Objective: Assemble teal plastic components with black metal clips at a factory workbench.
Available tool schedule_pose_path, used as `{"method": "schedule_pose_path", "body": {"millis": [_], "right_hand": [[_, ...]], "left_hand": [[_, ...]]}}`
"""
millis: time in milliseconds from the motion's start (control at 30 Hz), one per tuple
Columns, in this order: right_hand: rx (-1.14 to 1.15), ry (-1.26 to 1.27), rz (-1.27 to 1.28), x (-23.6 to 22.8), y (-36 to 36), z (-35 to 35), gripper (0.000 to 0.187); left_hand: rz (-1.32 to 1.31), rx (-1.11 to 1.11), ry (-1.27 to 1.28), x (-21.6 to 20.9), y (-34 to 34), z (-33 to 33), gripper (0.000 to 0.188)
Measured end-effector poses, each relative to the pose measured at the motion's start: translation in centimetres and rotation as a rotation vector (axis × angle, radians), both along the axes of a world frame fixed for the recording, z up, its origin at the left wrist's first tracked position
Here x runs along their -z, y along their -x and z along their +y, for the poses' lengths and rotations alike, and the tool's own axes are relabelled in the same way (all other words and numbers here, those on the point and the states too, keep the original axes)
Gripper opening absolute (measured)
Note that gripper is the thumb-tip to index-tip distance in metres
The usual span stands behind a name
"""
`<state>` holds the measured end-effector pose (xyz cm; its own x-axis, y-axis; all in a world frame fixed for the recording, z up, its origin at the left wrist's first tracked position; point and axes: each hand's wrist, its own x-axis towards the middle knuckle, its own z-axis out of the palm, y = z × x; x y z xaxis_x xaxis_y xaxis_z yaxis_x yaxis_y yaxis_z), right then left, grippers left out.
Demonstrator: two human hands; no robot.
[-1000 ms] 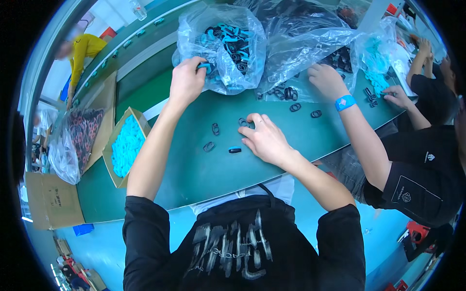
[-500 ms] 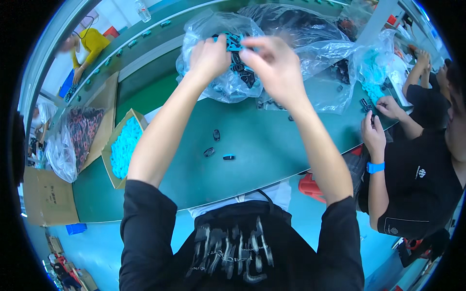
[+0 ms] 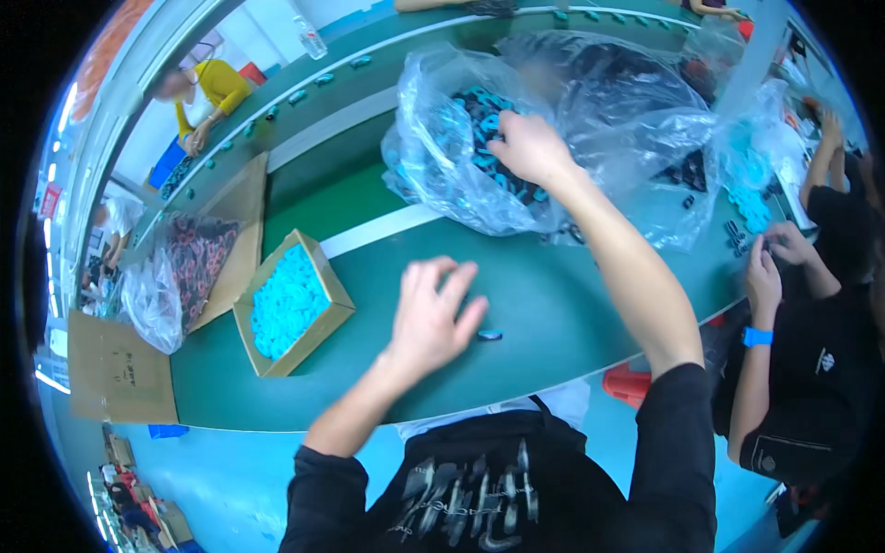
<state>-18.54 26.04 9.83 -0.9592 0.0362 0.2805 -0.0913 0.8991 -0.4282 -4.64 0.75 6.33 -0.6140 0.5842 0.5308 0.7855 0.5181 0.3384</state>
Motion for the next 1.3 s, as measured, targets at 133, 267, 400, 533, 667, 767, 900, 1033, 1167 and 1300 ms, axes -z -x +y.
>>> {"method": "schedule_pose_path", "body": {"millis": [133,267,400,533,667,767,900,1033,1167,1300], "right_hand": [[-0.080,0.084,0.159,0.8,-0.8,3.3,0.029],[-0.026,0.513,0.112,0.4,-1.8,2.7,0.025],[-0.013,0.555,0.180,0.5,-1.1,2.2,0.024],[0.006,0.571,0.181,-0.1,-0.5,1.9,0.028],[-0.100,0.248,0.139,-1.0,-1.9,0.8,0.037],[-0.126,0.335,0.366,-2.4,-3.4,-0.2,0.042],[-0.141,0.843,0.472,-3.4,-4.6,1.9,0.031],[-0.139,0.988,0.572,-5.3,-5.2,3.1,0.026],[-0.144,1.089,0.692,-5.6,-5.9,4.6,0.025],[-0.103,1.003,0.661,-5.3,-5.9,3.3,0.026]], "left_hand": [[-0.221,0.022,0.241,3.1,-3.4,0.1,0.082],[-0.180,0.016,0.255,5.5,-4.9,0.9,0.076],[-0.143,0.012,0.211,6.6,-4.3,0.7,0.068],[-0.139,-0.090,0.118,5.3,-2.3,1.5,0.054],[-0.149,-0.141,0.130,6.6,-0.4,1.9,0.030],[-0.036,-0.149,0.078,7.0,-0.3,1.8,0.020],[-0.054,-0.099,-0.080,5.0,1.8,2.4,0.018],[0.135,0.062,-0.372,-3.6,4.0,5.9,0.021],[0.171,0.029,-0.293,-8.7,10.7,14.0,0.017],[0.009,-0.303,0.217,-5.7,19.3,14.9,0.022]]}}
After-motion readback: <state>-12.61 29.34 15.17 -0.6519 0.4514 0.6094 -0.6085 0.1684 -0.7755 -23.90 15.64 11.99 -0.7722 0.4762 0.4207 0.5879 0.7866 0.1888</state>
